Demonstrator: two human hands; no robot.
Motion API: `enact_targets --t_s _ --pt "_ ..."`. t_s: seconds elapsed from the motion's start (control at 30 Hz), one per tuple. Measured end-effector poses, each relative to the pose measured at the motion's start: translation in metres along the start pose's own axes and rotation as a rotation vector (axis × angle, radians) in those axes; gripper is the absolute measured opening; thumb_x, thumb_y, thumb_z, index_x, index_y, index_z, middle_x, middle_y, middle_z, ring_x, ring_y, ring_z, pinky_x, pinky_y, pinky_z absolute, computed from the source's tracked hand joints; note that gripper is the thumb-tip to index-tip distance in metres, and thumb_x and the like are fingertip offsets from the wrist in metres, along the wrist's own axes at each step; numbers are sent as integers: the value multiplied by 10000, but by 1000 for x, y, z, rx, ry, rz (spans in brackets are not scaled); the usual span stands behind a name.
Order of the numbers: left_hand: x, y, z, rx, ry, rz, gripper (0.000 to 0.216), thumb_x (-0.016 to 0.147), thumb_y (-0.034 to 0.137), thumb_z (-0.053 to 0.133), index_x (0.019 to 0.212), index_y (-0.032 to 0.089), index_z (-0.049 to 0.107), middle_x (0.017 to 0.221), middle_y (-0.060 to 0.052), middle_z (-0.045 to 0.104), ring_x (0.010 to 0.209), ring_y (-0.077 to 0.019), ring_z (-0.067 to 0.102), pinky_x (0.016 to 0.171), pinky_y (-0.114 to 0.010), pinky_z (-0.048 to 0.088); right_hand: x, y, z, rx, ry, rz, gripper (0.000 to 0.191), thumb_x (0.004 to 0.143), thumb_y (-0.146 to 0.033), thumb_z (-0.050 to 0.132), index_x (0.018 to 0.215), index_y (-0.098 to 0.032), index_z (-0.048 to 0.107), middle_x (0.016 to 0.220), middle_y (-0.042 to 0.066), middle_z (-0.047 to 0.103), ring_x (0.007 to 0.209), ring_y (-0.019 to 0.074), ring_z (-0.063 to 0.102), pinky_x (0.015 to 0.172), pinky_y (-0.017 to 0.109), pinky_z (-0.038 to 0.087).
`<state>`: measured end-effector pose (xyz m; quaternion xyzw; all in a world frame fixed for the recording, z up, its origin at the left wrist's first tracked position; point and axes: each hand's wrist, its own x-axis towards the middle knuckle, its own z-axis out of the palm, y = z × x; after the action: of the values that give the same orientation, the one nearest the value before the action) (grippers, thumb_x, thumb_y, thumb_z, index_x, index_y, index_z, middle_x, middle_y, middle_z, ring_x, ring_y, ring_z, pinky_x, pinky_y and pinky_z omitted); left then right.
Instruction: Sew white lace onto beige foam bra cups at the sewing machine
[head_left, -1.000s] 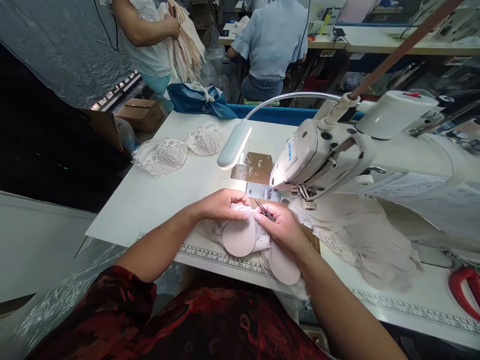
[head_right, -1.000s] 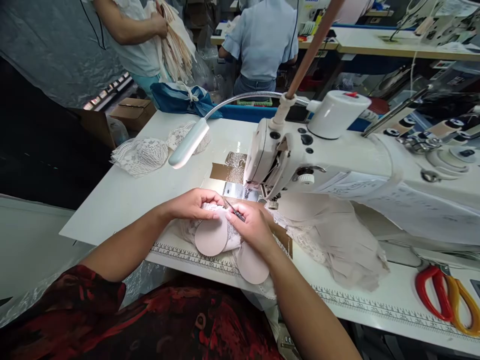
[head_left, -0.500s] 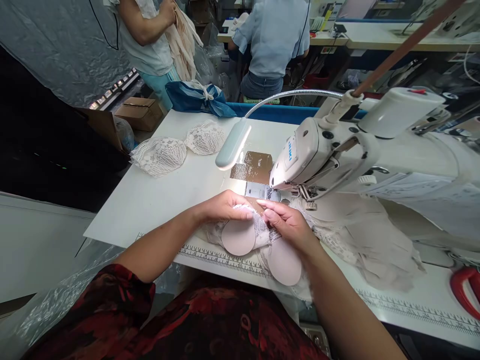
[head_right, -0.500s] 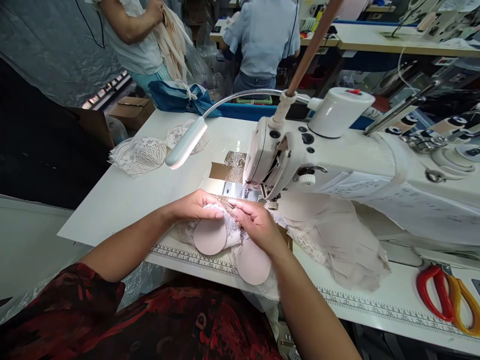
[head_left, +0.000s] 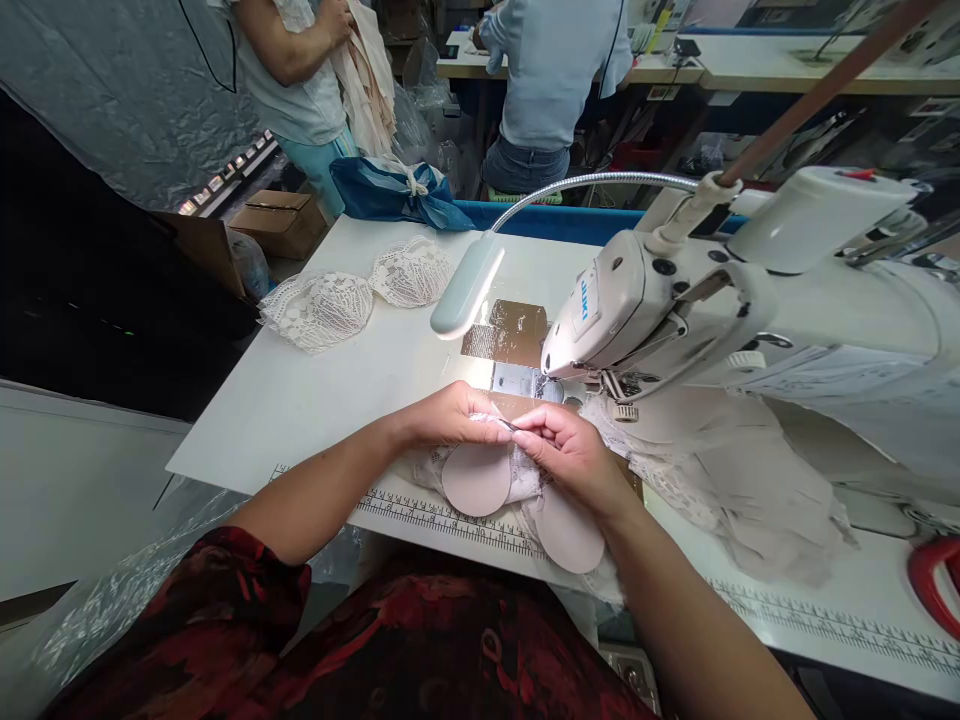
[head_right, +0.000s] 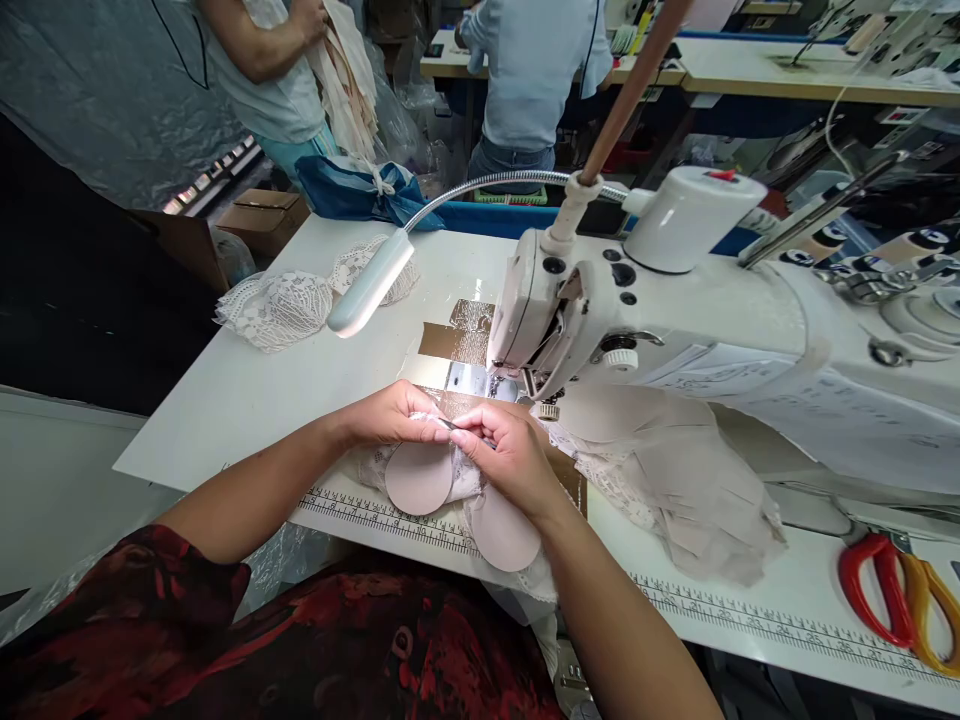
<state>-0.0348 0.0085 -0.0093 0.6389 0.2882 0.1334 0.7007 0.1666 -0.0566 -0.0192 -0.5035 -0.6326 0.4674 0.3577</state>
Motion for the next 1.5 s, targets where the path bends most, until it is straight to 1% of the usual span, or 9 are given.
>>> enact_targets --t_s 0.4,0.67,0.8,0.9,0.97,1.13,1.3,1.37,1.5 --pt "3 -3 2 81 9 -37 474 721 467 732 527 130 461 550 54 306 530 -57 263 477 -217 169 4 -2 3 -67 -45 0 176 838 -372 603 845 -206 661 852 40 670 782 181 615 687 309 482" --pt "2 -9 -6 203 -16 -9 344 807 437 649 889 108 709 788 -39 624 706 -129 539 596 -223 388 -7 -4 -14 -172 -24 139 330 837 -499 576 1017 -224 612 792 24 681 731 194 635 664 313 485" --pt "-4 -5 -7 584 -10 84 341 776 420 679 954 129 675 939 -60 638 856 -189 585 712 -264 427 -39 -21 -42 -588 -36 236 445 794 -548 605 1148 -277 609 1101 55 696 904 245 656 713 323 486" --pt "-8 -1 -1 909 15 112 298 758 406 691 884 142 634 906 -49 617 847 -199 571 693 -269 404 -63 -17 -46 -815 -36 378 534 776 -546 601 1216 -244 587 975 69 726 820 261 670 670 332 483" --pt "-10 1 6 1017 5 101 230 790 373 649 843 153 605 870 -42 614 799 -191 567 638 -261 380 -73 -9 -38 -905 -38 429 416 799 -477 563 1128 -229 622 893 61 731 768 260 674 629 324 472" --pt "-29 15 20 1143 -17 79 44 817 208 530 826 176 561 798 -38 634 697 -182 570 552 -271 330 -79 5 -24 -840 49 224 270 851 -447 459 805 -238 622 920 64 708 837 234 665 688 313 498" --pt "-71 29 11 1107 -26 58 55 782 149 550 821 188 551 785 -19 637 692 -180 580 563 -261 356 -60 -14 -21 -640 159 153 331 806 -443 540 1055 -240 620 1077 74 706 966 245 660 760 316 520" --pt "-88 29 -4 1075 41 55 86 756 109 576 800 182 564 806 -12 639 733 -172 593 613 -248 386 -40 -25 -9 -565 111 119 343 809 -447 557 1065 -231 630 1056 71 707 946 245 659 747 321 522" --pt "-110 32 -52 1165 364 125 164 865 184 534 727 175 621 772 -23 600 724 -160 580 632 -252 405 19 -49 33 -378 -14 -28 305 882 -382 459 689 -205 615 696 32 666 675 195 625 638 310 505"
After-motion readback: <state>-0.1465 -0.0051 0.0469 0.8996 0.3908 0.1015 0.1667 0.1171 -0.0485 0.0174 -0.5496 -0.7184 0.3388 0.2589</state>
